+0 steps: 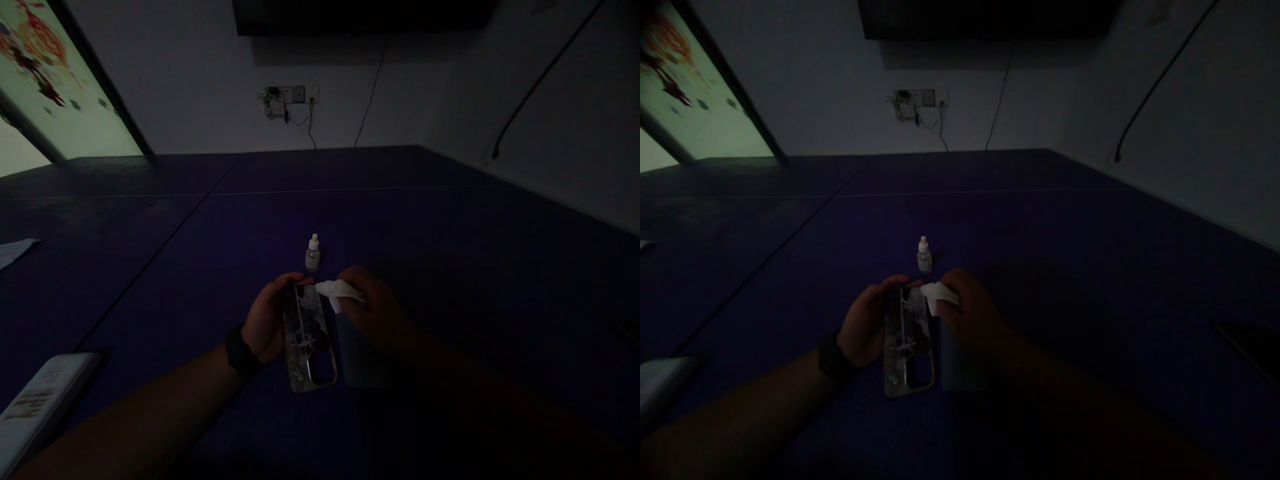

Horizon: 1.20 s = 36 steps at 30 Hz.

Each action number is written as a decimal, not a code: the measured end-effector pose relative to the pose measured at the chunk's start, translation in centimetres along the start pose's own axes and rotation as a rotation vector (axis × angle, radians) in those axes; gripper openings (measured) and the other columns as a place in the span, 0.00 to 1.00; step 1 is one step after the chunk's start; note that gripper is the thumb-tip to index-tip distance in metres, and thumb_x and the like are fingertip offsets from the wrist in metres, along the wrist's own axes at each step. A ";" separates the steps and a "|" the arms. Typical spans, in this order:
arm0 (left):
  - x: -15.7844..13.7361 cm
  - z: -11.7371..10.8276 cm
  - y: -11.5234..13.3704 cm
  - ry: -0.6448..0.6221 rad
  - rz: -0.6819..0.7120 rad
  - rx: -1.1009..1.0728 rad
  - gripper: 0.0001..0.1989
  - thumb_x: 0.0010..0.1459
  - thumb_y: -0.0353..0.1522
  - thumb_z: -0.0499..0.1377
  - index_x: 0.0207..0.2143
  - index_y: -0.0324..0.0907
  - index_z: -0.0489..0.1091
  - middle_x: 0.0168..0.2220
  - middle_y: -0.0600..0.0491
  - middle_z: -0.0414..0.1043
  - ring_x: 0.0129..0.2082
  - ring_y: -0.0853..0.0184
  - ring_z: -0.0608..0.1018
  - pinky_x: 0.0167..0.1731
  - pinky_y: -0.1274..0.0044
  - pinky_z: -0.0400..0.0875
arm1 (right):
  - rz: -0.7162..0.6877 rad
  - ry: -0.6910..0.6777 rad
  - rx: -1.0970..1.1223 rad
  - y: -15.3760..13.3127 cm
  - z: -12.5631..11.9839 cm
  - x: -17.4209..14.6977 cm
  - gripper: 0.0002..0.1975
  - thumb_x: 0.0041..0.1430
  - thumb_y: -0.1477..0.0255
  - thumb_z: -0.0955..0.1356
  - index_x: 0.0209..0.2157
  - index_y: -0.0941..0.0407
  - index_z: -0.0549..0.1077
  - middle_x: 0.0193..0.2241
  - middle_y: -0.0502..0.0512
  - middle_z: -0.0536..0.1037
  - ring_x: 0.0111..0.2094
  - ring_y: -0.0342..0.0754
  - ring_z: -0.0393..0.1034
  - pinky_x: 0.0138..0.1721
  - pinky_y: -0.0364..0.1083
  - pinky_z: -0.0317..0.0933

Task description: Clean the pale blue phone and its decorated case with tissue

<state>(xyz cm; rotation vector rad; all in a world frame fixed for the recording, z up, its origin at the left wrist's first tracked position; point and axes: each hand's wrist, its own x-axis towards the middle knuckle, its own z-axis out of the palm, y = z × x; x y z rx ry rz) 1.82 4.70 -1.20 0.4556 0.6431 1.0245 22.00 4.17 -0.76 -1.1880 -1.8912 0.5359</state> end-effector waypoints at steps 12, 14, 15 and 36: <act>-0.2 -0.6 0.0 -0.133 -0.108 -0.062 0.19 0.62 0.46 0.57 0.48 0.44 0.70 0.38 0.49 0.79 0.34 0.63 0.81 0.38 0.71 0.72 | -0.637 -0.324 -0.468 -1.4 2.1 -2.1 0.29 0.66 0.64 0.67 0.63 0.63 0.65 0.65 0.67 0.66 0.67 0.59 0.57 0.67 0.64 0.51; -0.2 -0.6 0.1 -0.160 -0.144 -0.059 0.22 0.61 0.49 0.56 0.49 0.44 0.70 0.37 0.50 0.79 0.33 0.63 0.81 0.36 0.71 0.72 | -0.653 -0.379 -0.468 -1.8 1.7 -2.2 0.32 0.66 0.57 0.67 0.65 0.60 0.62 0.67 0.64 0.63 0.68 0.58 0.55 0.68 0.66 0.46; -0.3 -0.6 0.1 -0.170 -0.159 -0.062 0.23 0.61 0.50 0.56 0.49 0.45 0.70 0.38 0.49 0.79 0.34 0.62 0.81 0.37 0.71 0.73 | -0.654 -0.394 -0.470 -1.9 1.5 -2.2 0.33 0.66 0.55 0.66 0.66 0.58 0.62 0.67 0.63 0.62 0.69 0.58 0.55 0.69 0.65 0.45; -0.3 -0.5 0.1 -0.154 -0.150 -0.074 0.26 0.66 0.54 0.47 0.48 0.44 0.69 0.47 0.45 0.78 0.42 0.56 0.81 0.43 0.62 0.72 | -0.767 -0.367 -0.468 -1.6 1.0 -1.3 0.26 0.66 0.59 0.69 0.62 0.51 0.67 0.68 0.63 0.61 0.60 0.59 0.65 0.55 0.59 0.63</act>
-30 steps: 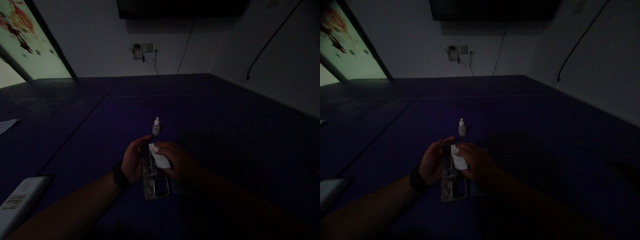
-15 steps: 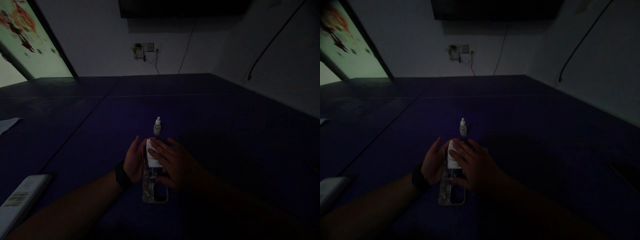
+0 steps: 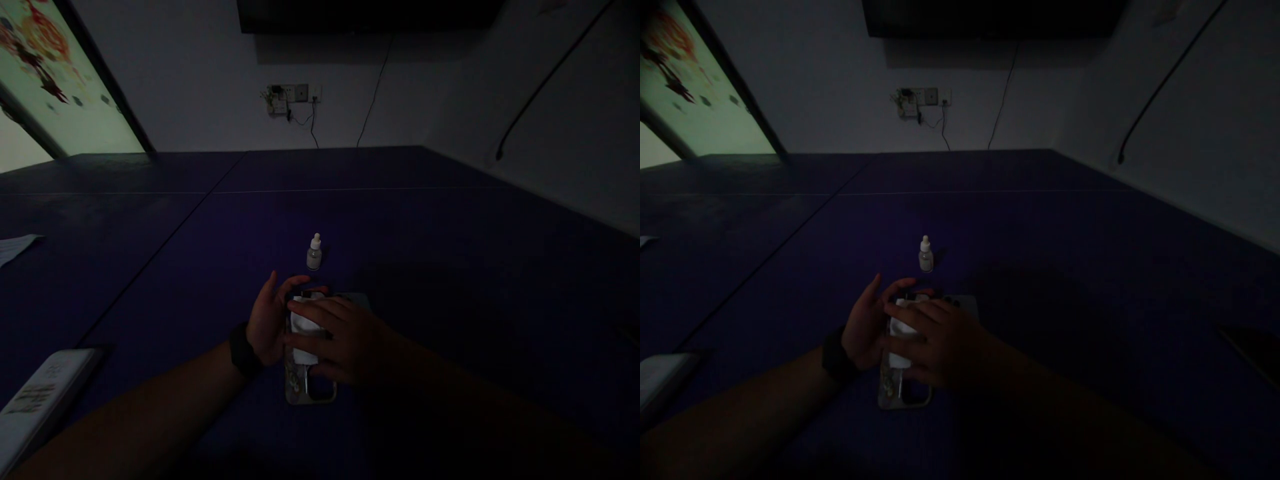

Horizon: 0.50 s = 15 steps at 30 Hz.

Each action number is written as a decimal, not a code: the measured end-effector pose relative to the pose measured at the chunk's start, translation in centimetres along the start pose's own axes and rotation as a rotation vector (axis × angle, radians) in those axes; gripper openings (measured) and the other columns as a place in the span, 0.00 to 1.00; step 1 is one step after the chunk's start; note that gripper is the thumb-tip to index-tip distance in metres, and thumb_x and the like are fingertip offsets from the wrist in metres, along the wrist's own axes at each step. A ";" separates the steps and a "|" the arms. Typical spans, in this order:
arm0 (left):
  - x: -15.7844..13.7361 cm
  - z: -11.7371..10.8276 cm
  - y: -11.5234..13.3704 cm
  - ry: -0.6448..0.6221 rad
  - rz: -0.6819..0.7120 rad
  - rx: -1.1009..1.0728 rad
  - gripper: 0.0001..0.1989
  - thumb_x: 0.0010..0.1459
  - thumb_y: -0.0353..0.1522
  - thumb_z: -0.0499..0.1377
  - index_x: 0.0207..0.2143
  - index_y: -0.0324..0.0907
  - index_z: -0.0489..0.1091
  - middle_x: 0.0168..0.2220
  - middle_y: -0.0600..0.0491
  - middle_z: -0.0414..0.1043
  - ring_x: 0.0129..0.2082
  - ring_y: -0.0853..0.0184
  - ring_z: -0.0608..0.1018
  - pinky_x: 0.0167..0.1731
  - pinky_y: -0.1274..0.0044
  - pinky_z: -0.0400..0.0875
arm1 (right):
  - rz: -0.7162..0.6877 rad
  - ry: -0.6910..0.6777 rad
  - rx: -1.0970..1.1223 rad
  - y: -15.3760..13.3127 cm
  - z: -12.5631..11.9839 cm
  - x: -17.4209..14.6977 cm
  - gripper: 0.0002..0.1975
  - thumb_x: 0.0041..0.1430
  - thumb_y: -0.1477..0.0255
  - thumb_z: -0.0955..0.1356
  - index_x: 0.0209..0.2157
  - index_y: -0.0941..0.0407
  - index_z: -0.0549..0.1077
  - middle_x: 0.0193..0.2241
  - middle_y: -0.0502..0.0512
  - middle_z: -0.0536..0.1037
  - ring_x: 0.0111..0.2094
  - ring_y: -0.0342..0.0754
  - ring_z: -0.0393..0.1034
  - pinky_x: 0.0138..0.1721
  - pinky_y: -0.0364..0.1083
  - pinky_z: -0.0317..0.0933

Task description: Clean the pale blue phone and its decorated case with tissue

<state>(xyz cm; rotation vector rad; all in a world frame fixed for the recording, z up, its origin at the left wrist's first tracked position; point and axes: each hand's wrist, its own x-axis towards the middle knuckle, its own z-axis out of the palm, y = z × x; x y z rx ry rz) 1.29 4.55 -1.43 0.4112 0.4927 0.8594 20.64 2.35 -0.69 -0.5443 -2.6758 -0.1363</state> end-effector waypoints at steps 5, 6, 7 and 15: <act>0.0 -0.4 -0.1 -0.042 -0.020 -0.032 0.26 0.67 0.53 0.46 0.47 0.44 0.70 0.45 0.45 0.78 0.39 0.57 0.81 0.41 0.65 0.71 | -0.053 0.108 -0.118 0.4 0.1 -0.2 0.20 0.65 0.59 0.69 0.53 0.56 0.74 0.59 0.59 0.74 0.56 0.58 0.66 0.52 0.56 0.62; 0.0 -0.4 -0.1 -0.041 -0.014 -0.035 0.26 0.67 0.53 0.46 0.47 0.43 0.71 0.45 0.45 0.78 0.38 0.58 0.81 0.41 0.65 0.71 | -0.071 0.121 -0.124 0.5 0.1 -0.2 0.19 0.65 0.58 0.68 0.50 0.56 0.75 0.56 0.59 0.76 0.55 0.58 0.67 0.52 0.55 0.62; 0.1 -0.4 -0.1 -0.037 -0.008 -0.037 0.26 0.67 0.53 0.46 0.47 0.43 0.71 0.45 0.44 0.78 0.39 0.58 0.81 0.41 0.65 0.71 | -0.087 0.121 -0.118 0.6 0.1 -0.2 0.18 0.66 0.58 0.68 0.48 0.57 0.76 0.54 0.60 0.78 0.54 0.56 0.68 0.52 0.54 0.61; 0.2 -0.5 -0.1 0.001 0.005 -0.048 0.27 0.68 0.52 0.44 0.45 0.42 0.72 0.46 0.44 0.77 0.40 0.57 0.80 0.43 0.64 0.70 | -0.159 0.041 0.012 0.7 0.0 -0.4 0.25 0.68 0.54 0.64 0.52 0.61 0.74 0.57 0.63 0.76 0.60 0.55 0.68 0.63 0.56 0.57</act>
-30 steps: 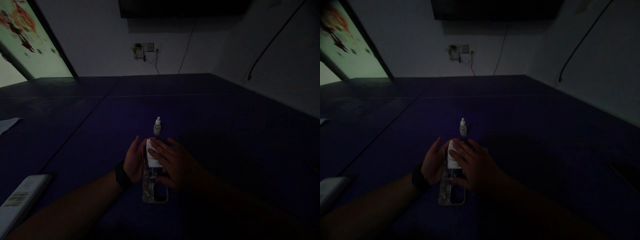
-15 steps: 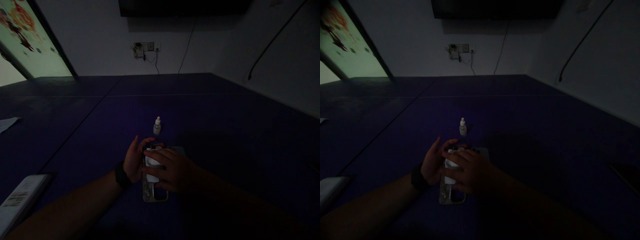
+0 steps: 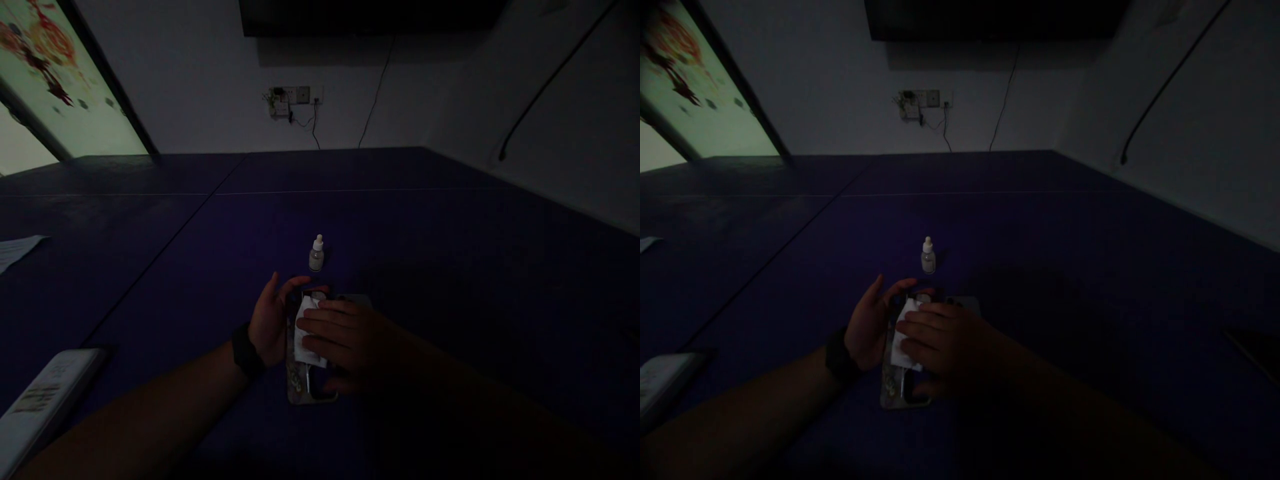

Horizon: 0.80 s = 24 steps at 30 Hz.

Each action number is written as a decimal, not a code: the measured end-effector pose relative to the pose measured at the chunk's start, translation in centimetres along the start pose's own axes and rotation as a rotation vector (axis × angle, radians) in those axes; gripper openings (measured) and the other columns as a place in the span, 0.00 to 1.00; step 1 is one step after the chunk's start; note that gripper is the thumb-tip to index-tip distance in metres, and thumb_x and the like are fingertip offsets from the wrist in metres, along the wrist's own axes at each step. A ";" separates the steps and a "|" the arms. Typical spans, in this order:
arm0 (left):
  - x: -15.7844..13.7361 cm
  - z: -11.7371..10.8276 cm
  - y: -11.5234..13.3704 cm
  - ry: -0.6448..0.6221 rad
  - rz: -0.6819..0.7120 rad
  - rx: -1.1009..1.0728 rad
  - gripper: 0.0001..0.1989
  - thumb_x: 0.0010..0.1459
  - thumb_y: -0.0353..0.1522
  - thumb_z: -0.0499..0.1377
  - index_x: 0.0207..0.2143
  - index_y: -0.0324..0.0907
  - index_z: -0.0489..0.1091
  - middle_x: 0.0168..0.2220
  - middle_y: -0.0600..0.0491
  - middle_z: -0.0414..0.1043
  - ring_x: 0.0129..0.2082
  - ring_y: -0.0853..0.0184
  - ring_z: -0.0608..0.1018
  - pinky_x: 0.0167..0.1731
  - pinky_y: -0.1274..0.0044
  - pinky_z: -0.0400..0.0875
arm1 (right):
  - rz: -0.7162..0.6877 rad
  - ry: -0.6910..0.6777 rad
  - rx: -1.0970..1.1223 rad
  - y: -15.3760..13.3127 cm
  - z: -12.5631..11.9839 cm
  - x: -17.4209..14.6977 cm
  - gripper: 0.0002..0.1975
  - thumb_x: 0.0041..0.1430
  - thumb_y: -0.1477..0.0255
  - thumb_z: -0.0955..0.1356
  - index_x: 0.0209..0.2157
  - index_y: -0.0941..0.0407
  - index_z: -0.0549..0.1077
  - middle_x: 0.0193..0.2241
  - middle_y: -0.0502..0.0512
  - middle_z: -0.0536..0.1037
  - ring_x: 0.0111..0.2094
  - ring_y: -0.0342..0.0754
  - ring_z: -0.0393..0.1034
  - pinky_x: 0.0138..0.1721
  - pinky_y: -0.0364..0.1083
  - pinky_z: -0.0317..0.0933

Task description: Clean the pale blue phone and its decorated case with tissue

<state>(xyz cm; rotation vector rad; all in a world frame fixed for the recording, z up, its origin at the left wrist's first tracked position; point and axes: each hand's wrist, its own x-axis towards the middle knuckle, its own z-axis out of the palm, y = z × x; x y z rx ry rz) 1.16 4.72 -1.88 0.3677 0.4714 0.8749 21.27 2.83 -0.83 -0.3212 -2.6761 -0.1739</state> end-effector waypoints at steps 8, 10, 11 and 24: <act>-0.1 0.2 0.0 0.073 0.016 0.005 0.25 0.69 0.49 0.46 0.45 0.42 0.73 0.41 0.46 0.78 0.36 0.59 0.80 0.42 0.66 0.70 | 0.294 -0.073 -0.066 -0.5 0.1 0.0 0.39 0.63 0.52 0.69 0.62 0.69 0.65 0.62 0.74 0.68 0.65 0.64 0.62 0.65 0.61 0.57; -0.1 0.3 0.0 0.061 -0.006 -0.001 0.26 0.68 0.51 0.44 0.44 0.43 0.73 0.42 0.46 0.78 0.37 0.58 0.80 0.42 0.65 0.70 | 0.187 -0.053 -0.026 -1.0 0.1 0.2 0.38 0.64 0.50 0.66 0.61 0.68 0.67 0.62 0.71 0.70 0.64 0.62 0.63 0.65 0.59 0.58; 0.0 0.3 0.1 0.050 -0.014 -0.010 0.27 0.68 0.52 0.43 0.44 0.43 0.73 0.43 0.45 0.78 0.38 0.57 0.81 0.43 0.64 0.70 | 0.133 -0.034 -0.006 -1.2 0.1 0.4 0.37 0.65 0.49 0.65 0.60 0.67 0.69 0.61 0.69 0.71 0.63 0.60 0.64 0.64 0.57 0.58; 0.0 0.2 0.0 0.027 0.034 -0.014 0.28 0.68 0.52 0.43 0.42 0.42 0.73 0.46 0.44 0.78 0.42 0.55 0.81 0.43 0.64 0.70 | -0.014 0.004 -0.015 -1.0 -0.2 0.2 0.25 0.66 0.57 0.64 0.51 0.62 0.76 0.54 0.60 0.79 0.57 0.53 0.72 0.60 0.53 0.62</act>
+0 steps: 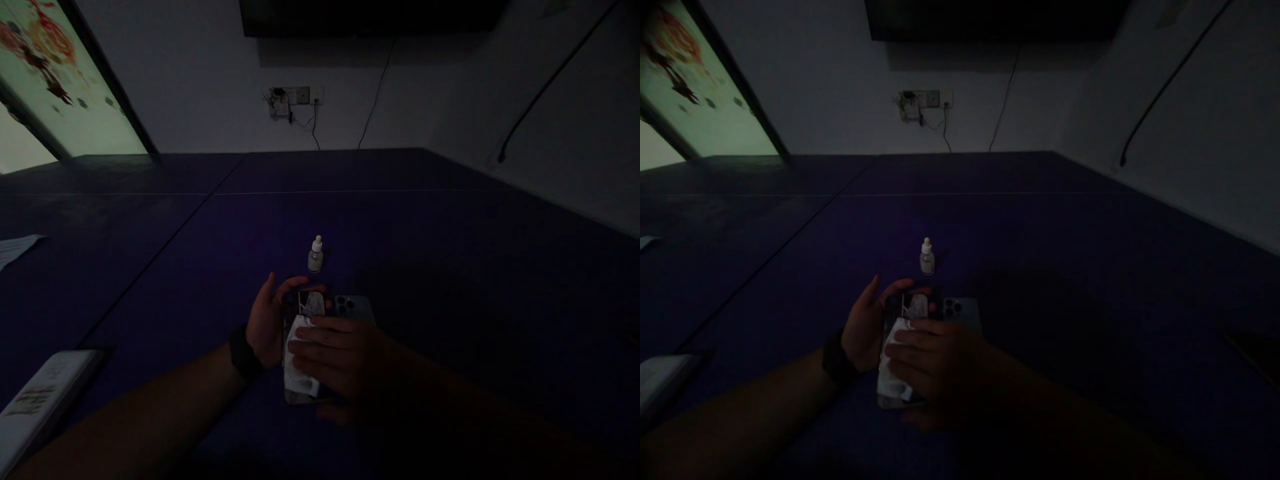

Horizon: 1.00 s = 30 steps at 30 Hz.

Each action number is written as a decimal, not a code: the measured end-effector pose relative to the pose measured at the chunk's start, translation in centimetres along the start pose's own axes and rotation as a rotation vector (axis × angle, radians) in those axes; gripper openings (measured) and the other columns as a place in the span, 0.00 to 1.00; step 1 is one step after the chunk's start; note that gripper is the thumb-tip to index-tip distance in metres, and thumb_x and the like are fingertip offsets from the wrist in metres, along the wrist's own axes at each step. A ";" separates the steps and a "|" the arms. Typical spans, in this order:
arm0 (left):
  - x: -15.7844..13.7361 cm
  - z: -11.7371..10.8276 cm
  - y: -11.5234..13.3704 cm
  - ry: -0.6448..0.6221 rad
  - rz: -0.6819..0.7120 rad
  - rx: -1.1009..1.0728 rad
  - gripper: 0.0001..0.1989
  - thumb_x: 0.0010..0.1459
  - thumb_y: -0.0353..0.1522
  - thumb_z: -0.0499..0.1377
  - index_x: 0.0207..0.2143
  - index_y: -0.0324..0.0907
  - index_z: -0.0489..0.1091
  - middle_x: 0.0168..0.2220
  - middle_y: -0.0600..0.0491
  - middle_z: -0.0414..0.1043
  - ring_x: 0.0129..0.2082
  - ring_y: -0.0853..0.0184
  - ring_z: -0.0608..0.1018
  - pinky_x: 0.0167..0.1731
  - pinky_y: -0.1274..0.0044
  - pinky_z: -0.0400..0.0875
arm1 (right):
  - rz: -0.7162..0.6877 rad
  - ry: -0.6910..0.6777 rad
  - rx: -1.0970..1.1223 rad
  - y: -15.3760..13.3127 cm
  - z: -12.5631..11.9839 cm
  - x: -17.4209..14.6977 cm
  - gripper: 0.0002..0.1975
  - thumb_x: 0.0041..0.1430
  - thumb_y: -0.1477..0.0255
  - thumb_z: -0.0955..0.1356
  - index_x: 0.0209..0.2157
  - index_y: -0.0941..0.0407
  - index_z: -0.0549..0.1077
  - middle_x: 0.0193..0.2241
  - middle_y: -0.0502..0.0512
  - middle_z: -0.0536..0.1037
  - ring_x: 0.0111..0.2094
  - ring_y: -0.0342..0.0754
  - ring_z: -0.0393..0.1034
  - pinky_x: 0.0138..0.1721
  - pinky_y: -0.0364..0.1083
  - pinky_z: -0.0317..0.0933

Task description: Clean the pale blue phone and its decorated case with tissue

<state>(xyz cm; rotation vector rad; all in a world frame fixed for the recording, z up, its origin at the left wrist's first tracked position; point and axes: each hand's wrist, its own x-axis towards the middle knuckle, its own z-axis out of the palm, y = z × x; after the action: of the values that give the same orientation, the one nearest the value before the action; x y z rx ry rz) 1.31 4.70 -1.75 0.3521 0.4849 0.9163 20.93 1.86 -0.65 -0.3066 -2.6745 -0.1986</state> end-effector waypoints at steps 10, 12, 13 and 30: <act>-0.1 0.3 0.2 0.040 -0.001 0.010 0.27 0.68 0.51 0.43 0.41 0.43 0.73 0.44 0.45 0.79 0.39 0.56 0.81 0.42 0.65 0.70 | 0.045 0.035 0.024 0.4 -0.1 0.0 0.26 0.67 0.58 0.64 0.53 0.65 0.74 0.56 0.61 0.77 0.59 0.54 0.70 0.64 0.54 0.59; -0.1 0.1 0.2 0.054 0.007 0.016 0.27 0.69 0.50 0.43 0.41 0.42 0.74 0.41 0.46 0.79 0.36 0.59 0.81 0.41 0.66 0.70 | 0.136 0.040 -0.026 0.5 0.0 0.0 0.25 0.67 0.60 0.65 0.55 0.65 0.73 0.57 0.63 0.77 0.60 0.55 0.69 0.65 0.57 0.57; -0.1 0.0 0.1 0.050 0.007 0.015 0.26 0.69 0.50 0.44 0.41 0.42 0.74 0.41 0.46 0.79 0.35 0.60 0.80 0.41 0.66 0.70 | 0.169 0.042 -0.044 0.7 -0.1 -0.1 0.23 0.66 0.61 0.65 0.54 0.65 0.74 0.55 0.63 0.78 0.58 0.56 0.71 0.65 0.58 0.58; 0.0 0.1 0.0 0.001 0.013 -0.017 0.25 0.68 0.50 0.46 0.38 0.42 0.74 0.44 0.45 0.79 0.40 0.56 0.82 0.44 0.64 0.70 | 0.043 0.079 0.021 0.0 -0.5 0.1 0.16 0.66 0.67 0.64 0.45 0.63 0.78 0.47 0.58 0.83 0.51 0.50 0.76 0.58 0.50 0.67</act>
<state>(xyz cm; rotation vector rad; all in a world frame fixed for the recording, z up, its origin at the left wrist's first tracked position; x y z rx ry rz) 1.34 4.67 -1.63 0.3395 0.4761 0.9330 21.06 1.78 -0.12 -0.3424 -2.5876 -0.1652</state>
